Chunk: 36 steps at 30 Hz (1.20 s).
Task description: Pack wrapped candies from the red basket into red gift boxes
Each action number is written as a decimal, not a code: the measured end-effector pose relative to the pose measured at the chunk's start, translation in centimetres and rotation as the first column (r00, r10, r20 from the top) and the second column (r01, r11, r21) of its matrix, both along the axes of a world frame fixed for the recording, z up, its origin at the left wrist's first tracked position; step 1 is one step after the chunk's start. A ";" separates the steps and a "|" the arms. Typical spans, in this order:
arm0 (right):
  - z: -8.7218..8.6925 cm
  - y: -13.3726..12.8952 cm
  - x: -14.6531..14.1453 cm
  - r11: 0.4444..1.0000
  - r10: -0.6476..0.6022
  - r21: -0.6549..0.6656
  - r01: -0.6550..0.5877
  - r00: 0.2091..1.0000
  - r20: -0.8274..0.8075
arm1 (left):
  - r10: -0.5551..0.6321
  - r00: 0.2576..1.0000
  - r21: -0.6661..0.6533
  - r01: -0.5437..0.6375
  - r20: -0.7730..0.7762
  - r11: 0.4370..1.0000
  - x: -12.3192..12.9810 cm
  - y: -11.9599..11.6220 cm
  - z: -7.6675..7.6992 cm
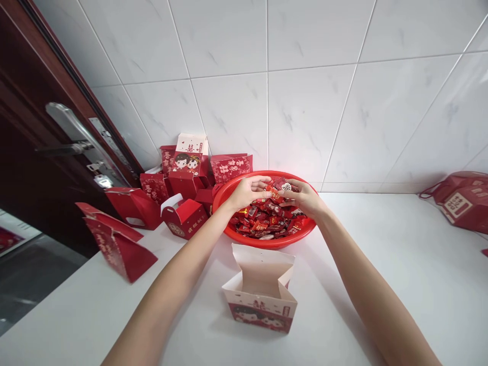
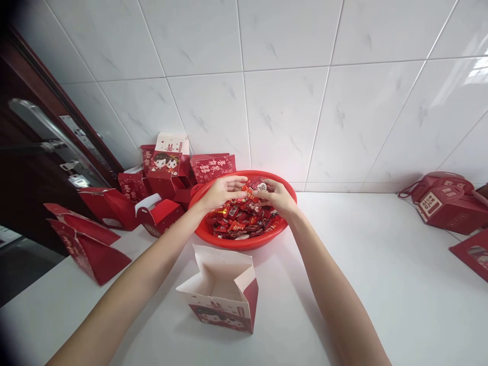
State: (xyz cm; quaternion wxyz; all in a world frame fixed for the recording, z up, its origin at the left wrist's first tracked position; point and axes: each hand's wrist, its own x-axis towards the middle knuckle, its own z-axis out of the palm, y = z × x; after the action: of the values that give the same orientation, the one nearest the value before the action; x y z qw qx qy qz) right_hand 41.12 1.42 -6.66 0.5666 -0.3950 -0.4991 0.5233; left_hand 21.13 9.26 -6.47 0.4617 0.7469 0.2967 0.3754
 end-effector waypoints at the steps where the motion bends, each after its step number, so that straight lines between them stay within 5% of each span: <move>1: 0.1 -0.1 0.0 1.000 0.006 -0.007 -0.006 1.000 0.004 | -0.004 1.000 0.001 0.004 0.003 1.000 0.0 0.0 0.0; 5: 0.1 -0.2 0.0 0.998 -0.008 -0.066 0.010 0.999 0.032 | -0.031 1.000 0.020 0.031 0.000 0.999 0.0 0.0 -0.2; 17: -0.1 0.1 0.0 0.999 -0.041 0.026 0.040 0.998 0.054 | -0.056 0.998 0.022 0.056 -0.006 0.998 0.0 -0.1 0.0; 23: -0.6 0.5 0.2 0.992 -0.127 0.017 0.128 0.991 -0.031 | 0.035 0.999 0.026 -0.035 -0.016 0.999 0.1 0.2 -0.1; 29: -0.7 0.7 0.2 0.984 -0.178 0.005 0.179 0.982 -0.069 | 0.177 0.953 0.155 -0.142 -0.246 0.978 0.5 1.4 -0.5; 36: -0.5 0.6 0.2 0.983 -0.184 0.003 0.185 0.980 -0.072 | 0.337 0.782 0.282 -0.214 -0.524 0.935 0.0 3.5 1.0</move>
State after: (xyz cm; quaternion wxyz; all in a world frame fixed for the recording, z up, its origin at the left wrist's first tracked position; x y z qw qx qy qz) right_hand 41.32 2.06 -7.15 0.6322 -0.4177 -0.4422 0.4799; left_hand 21.10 12.74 -5.44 0.2127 0.8163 0.4852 0.2301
